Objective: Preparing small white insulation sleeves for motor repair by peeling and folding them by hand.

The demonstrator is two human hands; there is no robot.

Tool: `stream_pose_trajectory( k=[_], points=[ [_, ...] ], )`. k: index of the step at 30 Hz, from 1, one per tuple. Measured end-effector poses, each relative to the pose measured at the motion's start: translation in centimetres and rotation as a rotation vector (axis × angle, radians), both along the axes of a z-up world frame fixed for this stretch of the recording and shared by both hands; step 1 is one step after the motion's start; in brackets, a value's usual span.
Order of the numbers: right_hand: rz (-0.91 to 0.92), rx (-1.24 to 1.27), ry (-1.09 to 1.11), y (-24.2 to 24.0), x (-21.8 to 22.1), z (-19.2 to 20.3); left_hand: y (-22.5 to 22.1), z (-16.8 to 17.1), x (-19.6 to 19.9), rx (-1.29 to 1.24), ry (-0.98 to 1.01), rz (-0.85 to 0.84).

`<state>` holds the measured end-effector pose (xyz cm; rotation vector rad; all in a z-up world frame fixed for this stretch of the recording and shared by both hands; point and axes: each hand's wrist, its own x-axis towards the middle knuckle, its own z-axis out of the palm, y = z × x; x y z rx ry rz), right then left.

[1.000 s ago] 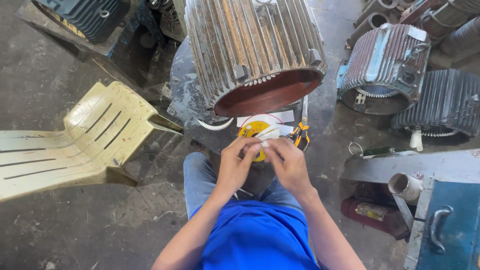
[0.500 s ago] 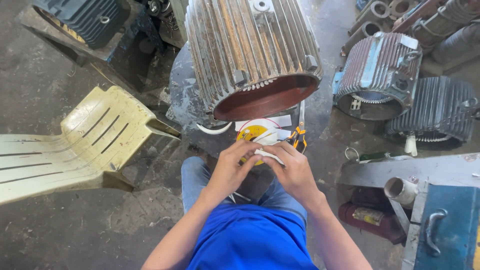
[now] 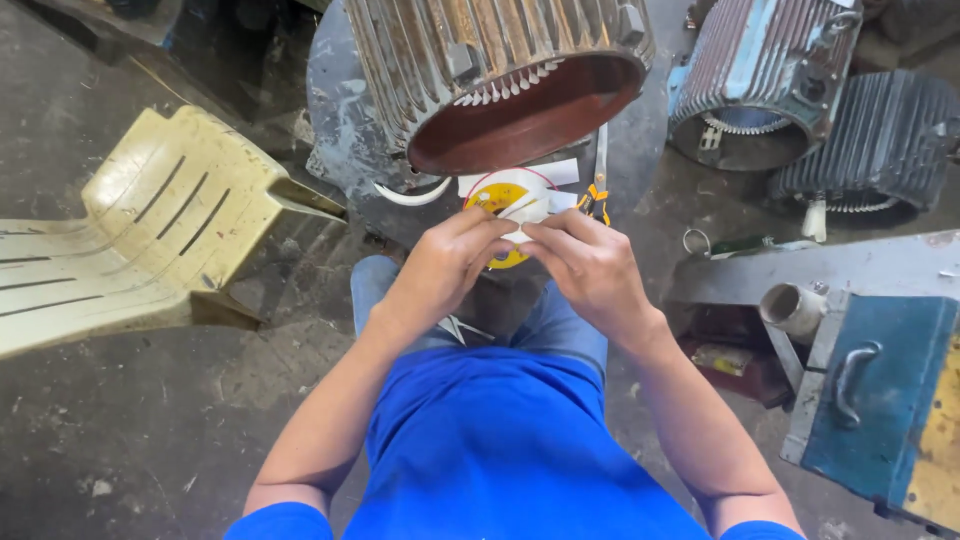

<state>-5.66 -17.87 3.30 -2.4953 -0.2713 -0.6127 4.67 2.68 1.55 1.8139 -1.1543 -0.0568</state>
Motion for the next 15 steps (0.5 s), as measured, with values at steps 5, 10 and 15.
stream_pose_trajectory(
  k=[5,10,15],
  points=[
    [0.014,-0.026,-0.044,0.2,-0.1,0.3,-0.1,0.2,-0.5,-0.02,0.021,0.028],
    [0.031,-0.016,-0.087,0.4,0.1,0.5,-0.4,-0.2,-1.4,-0.063,0.072,0.059],
    [0.035,-0.041,-0.173,0.6,0.3,0.1,-1.0,-0.8,-2.3,-0.106,0.069,0.149]
  ],
)
